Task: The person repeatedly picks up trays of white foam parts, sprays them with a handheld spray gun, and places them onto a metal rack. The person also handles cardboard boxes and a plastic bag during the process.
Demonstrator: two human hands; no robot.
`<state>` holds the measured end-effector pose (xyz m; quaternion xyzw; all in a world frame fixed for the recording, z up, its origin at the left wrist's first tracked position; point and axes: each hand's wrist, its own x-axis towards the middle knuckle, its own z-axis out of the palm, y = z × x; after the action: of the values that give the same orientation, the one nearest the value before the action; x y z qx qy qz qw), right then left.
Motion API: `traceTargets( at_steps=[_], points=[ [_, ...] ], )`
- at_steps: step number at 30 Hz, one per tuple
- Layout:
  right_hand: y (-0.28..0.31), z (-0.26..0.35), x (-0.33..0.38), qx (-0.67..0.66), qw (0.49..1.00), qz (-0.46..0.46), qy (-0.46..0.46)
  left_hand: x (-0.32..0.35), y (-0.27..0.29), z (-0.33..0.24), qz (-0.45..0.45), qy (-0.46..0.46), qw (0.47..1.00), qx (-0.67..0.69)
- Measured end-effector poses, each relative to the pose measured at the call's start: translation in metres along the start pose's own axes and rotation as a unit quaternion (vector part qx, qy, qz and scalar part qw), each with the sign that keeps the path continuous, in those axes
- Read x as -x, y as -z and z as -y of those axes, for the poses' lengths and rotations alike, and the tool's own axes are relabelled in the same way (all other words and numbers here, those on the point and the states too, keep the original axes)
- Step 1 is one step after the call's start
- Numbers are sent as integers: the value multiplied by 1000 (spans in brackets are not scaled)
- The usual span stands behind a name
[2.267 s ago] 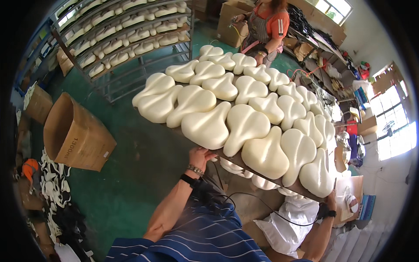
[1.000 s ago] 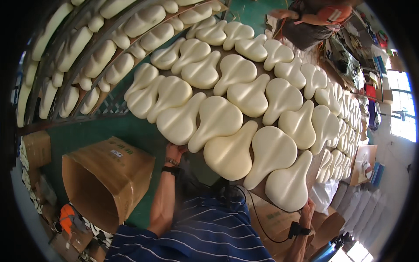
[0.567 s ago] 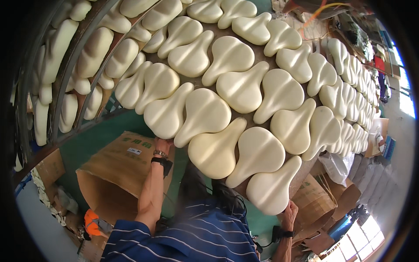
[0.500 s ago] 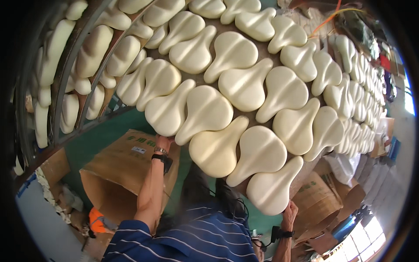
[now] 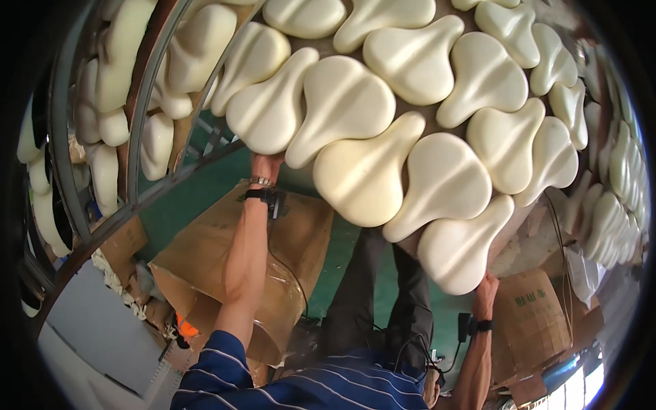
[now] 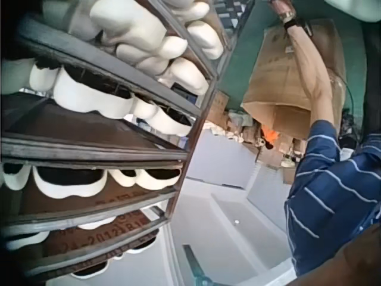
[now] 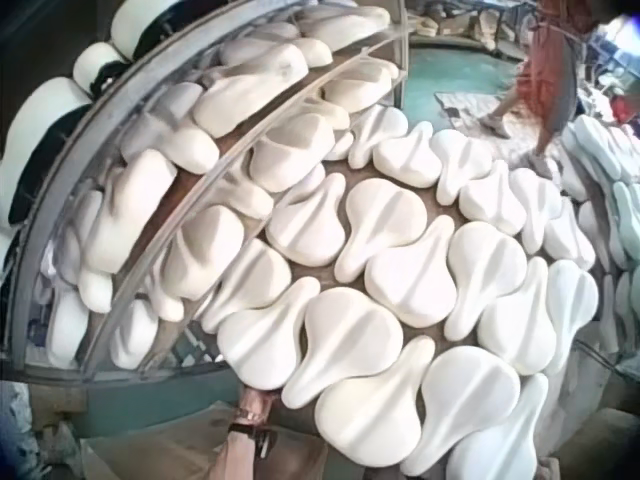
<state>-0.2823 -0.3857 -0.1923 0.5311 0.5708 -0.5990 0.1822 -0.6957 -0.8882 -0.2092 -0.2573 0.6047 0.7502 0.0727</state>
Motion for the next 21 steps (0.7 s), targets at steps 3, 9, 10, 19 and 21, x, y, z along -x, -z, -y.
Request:
traceTargets(
  at_steps=[3, 9, 10, 19, 21],
  points=[
    [-36, 14, -34, -37, 999, -6, -5, -16, 27, 3, 1, -11, 1000, -8],
    [-99, 55, -69, 11, 999, 41, 28, -47, 121, 12, -72, 5, 997, 19],
    [-117, 69, -70, 8, 997, 58, 40, -50, 166, 26, -94, 6, 995, 45],
    [-426, 166, -63, 126, 984, 56, 114, -186, 448, -62, -153, 39, 986, 52],
    [-455, 185, -77, 174, 970, 53, 160, -207, 470, -70, -190, 54, 980, 18]
  ],
)
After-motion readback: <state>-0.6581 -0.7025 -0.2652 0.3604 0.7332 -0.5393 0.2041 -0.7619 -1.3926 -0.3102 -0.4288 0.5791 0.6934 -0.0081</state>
